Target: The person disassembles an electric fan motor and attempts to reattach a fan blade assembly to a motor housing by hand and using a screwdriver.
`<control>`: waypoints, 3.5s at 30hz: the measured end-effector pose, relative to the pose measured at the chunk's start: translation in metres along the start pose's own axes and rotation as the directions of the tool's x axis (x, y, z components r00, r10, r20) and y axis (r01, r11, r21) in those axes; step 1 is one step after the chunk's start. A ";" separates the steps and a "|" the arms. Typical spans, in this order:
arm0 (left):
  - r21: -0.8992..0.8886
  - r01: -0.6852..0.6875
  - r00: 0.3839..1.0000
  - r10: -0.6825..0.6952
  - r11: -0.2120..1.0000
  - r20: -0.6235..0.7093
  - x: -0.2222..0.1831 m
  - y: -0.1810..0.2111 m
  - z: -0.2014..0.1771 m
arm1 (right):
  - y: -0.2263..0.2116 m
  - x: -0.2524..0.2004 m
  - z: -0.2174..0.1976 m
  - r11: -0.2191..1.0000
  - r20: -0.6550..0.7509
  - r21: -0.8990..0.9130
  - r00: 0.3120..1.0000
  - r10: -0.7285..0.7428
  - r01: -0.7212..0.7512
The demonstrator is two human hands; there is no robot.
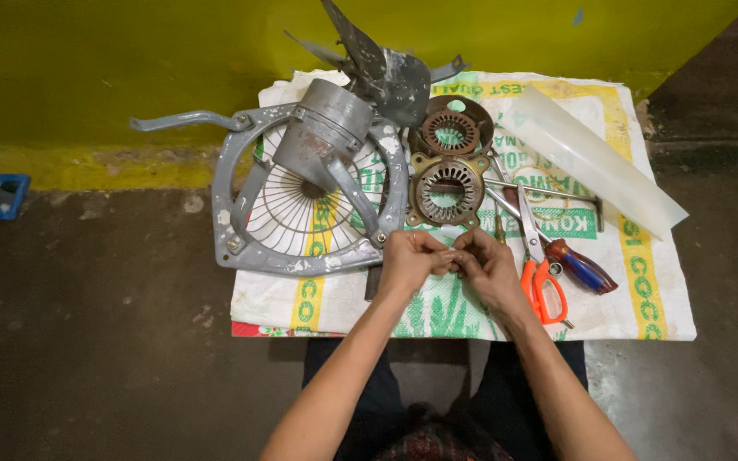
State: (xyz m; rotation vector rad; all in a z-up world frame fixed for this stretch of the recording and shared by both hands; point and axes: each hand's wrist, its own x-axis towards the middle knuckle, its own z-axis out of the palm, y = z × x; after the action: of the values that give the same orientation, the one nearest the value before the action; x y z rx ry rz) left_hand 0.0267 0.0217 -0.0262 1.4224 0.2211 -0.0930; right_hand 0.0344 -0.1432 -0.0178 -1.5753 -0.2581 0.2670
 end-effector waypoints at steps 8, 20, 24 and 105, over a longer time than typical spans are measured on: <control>-0.016 0.074 0.974 -0.068 0.997 0.218 0.008 0.008 -0.021 | 0.018 -0.001 -0.003 0.998 0.048 0.013 0.997 -0.059 0.058; 0.183 -0.043 0.992 0.019 0.982 0.129 -0.001 0.013 -0.014 | 0.019 -0.001 -0.004 0.997 0.075 -0.010 0.994 -0.076 0.077; 0.224 -0.075 0.994 0.055 0.972 0.094 -0.007 0.015 -0.009 | 0.019 0.000 -0.003 0.996 0.054 -0.041 0.995 -0.081 0.084; -0.300 -0.392 0.903 0.302 0.869 -0.305 0.058 0.160 -0.220 | -0.175 0.163 0.132 -0.228 0.499 -0.583 0.122 -0.858 0.780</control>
State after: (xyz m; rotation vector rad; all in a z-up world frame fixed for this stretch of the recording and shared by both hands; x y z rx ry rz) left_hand 0.0933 0.2668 0.0878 1.0861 0.1714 0.4134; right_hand 0.1458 0.0383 0.1529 -1.8197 -1.5405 -1.2841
